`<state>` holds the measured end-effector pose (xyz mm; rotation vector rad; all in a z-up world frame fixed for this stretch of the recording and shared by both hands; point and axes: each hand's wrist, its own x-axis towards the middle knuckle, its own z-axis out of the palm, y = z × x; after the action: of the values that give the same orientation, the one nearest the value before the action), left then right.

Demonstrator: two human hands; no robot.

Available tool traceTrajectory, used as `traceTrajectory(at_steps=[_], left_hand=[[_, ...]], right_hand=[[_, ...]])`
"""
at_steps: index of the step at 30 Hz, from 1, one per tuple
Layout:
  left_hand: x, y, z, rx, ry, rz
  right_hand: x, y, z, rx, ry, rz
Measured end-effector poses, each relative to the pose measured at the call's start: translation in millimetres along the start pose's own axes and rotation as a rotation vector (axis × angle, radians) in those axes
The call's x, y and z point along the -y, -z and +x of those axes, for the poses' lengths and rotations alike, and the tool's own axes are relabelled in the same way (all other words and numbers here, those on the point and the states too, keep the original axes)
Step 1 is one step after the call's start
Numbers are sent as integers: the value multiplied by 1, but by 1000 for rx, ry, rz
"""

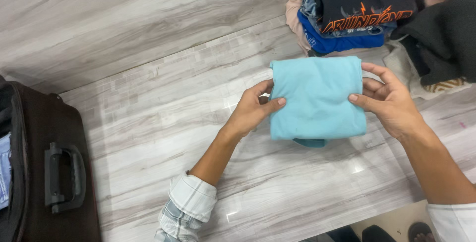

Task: The person folds a light blue t-shirt and a pair of light blue jeans on a table next to an open suitcase. The t-shirt is folded into a compact square and placed on a pile of other clothes. The jeans are folded lengthwise and then rolled into a compact bundle.

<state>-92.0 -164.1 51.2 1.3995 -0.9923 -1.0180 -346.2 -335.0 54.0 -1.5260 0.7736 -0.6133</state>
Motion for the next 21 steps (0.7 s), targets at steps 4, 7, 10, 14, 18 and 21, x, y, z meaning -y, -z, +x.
traceTrajectory(at_steps=[4, 7, 10, 14, 18, 21], left_hand=[[-9, 2, 7, -58, -123, 9], [-12, 9, 6, -98, -316, 93], [-6, 25, -2, -128, -560, 327], [22, 40, -23, -50, -608, 523], [44, 45, -50, 137, -548, 661], [46, 49, -61, 7, -576, 658]], right_hand=[[-2, 9, 1, 39, 318, 164], [-12, 10, 7, 36, 502, 178], [-26, 2, 15, 76, 656, 11], [-52, -16, 18, 242, 863, -374], [-69, -22, 5, 494, 906, -516], [-65, -18, 1, 334, 915, -496]])
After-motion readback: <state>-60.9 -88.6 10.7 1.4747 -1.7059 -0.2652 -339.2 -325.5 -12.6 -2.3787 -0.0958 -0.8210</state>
